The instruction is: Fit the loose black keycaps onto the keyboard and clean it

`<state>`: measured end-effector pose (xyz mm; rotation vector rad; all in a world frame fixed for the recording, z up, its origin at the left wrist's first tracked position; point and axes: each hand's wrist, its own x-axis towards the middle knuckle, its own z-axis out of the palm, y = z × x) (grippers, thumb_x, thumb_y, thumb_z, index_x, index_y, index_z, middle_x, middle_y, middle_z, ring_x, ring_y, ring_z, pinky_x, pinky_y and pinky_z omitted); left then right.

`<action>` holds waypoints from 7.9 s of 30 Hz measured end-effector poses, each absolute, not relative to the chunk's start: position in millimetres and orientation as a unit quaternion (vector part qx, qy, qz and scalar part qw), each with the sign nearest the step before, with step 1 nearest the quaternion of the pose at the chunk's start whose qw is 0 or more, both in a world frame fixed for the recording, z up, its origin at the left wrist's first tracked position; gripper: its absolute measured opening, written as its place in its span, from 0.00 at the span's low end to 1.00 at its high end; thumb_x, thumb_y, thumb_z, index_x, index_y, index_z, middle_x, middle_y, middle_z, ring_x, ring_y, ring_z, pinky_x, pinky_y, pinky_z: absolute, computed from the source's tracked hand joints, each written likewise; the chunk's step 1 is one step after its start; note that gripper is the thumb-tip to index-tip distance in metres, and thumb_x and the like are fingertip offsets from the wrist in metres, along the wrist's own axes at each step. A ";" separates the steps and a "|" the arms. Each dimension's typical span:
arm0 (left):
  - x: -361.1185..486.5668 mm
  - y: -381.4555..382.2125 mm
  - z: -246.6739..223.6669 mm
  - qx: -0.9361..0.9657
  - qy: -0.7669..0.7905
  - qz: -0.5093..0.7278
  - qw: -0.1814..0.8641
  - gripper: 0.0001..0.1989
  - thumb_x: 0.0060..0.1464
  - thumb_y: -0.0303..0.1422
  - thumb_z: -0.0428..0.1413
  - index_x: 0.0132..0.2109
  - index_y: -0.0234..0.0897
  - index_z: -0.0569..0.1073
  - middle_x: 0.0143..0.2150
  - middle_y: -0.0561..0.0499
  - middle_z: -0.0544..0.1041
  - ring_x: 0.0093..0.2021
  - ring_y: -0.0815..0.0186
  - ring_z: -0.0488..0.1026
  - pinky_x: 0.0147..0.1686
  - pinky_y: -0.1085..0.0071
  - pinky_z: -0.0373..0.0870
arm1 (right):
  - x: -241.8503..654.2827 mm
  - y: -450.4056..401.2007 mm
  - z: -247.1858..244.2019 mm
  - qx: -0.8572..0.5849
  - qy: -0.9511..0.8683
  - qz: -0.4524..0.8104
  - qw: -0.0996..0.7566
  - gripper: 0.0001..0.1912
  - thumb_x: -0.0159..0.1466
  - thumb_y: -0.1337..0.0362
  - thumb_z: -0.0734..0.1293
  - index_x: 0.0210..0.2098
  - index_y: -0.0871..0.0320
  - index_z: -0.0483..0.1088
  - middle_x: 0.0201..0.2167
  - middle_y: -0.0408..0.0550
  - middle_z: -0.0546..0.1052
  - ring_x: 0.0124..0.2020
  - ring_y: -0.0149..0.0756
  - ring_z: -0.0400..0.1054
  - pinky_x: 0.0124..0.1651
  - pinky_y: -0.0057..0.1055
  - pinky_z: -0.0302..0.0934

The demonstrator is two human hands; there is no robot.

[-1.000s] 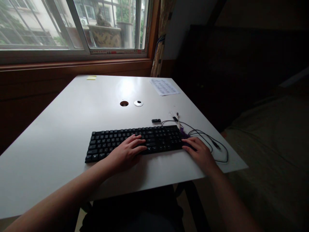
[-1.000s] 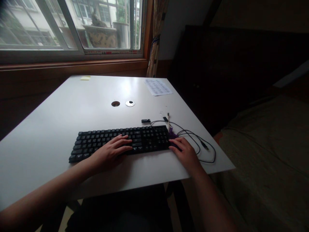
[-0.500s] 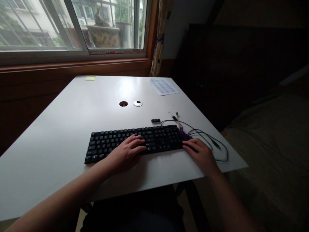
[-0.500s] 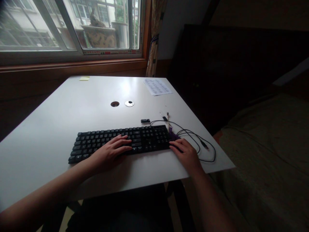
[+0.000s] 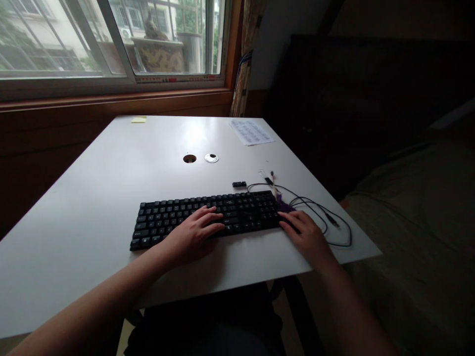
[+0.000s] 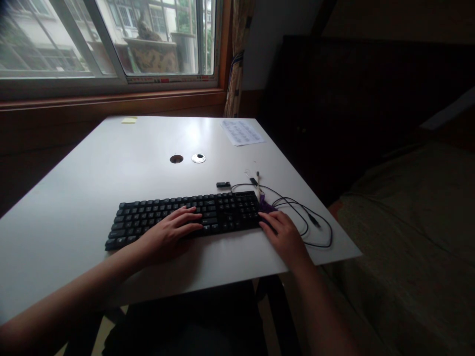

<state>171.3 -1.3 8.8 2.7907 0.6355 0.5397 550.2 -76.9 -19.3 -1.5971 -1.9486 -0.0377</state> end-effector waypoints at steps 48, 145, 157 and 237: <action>172.5 -2.7 9.4 0.952 0.222 0.185 0.098 0.20 0.60 0.28 0.59 0.60 0.39 0.72 0.64 0.42 0.72 0.70 0.48 0.62 0.70 0.43 0.57 | 550.4 -83.9 -17.6 -0.601 -0.735 -0.036 0.311 0.11 0.70 0.60 0.67 0.50 0.51 0.77 0.40 0.50 0.77 0.44 0.44 0.72 0.52 0.44 0.68; 177.7 -2.3 4.0 0.947 0.218 0.226 0.068 0.17 0.63 0.23 0.54 0.56 0.38 0.74 0.62 0.42 0.72 0.69 0.50 0.62 0.67 0.46 0.64 | 534.2 -60.8 12.3 -0.539 -0.810 0.020 0.232 0.07 0.68 0.65 0.67 0.45 0.53 0.76 0.41 0.50 0.74 0.42 0.43 0.71 0.46 0.43 0.69; 177.7 -1.9 4.1 0.946 0.214 0.235 0.063 0.15 0.64 0.24 0.54 0.56 0.38 0.75 0.61 0.41 0.73 0.68 0.50 0.63 0.66 0.46 0.66 | 534.0 -63.3 12.9 -0.557 -0.784 0.048 0.270 0.07 0.69 0.62 0.66 0.46 0.53 0.75 0.41 0.50 0.73 0.45 0.43 0.71 0.50 0.42 0.69; 177.6 -2.8 5.7 0.949 0.213 0.224 0.060 0.15 0.64 0.24 0.54 0.56 0.37 0.75 0.61 0.41 0.73 0.68 0.50 0.62 0.67 0.47 0.64 | 527.1 -61.2 15.0 -0.551 -0.810 0.008 0.201 0.09 0.70 0.63 0.64 0.46 0.52 0.76 0.41 0.50 0.74 0.41 0.42 0.72 0.46 0.42 0.71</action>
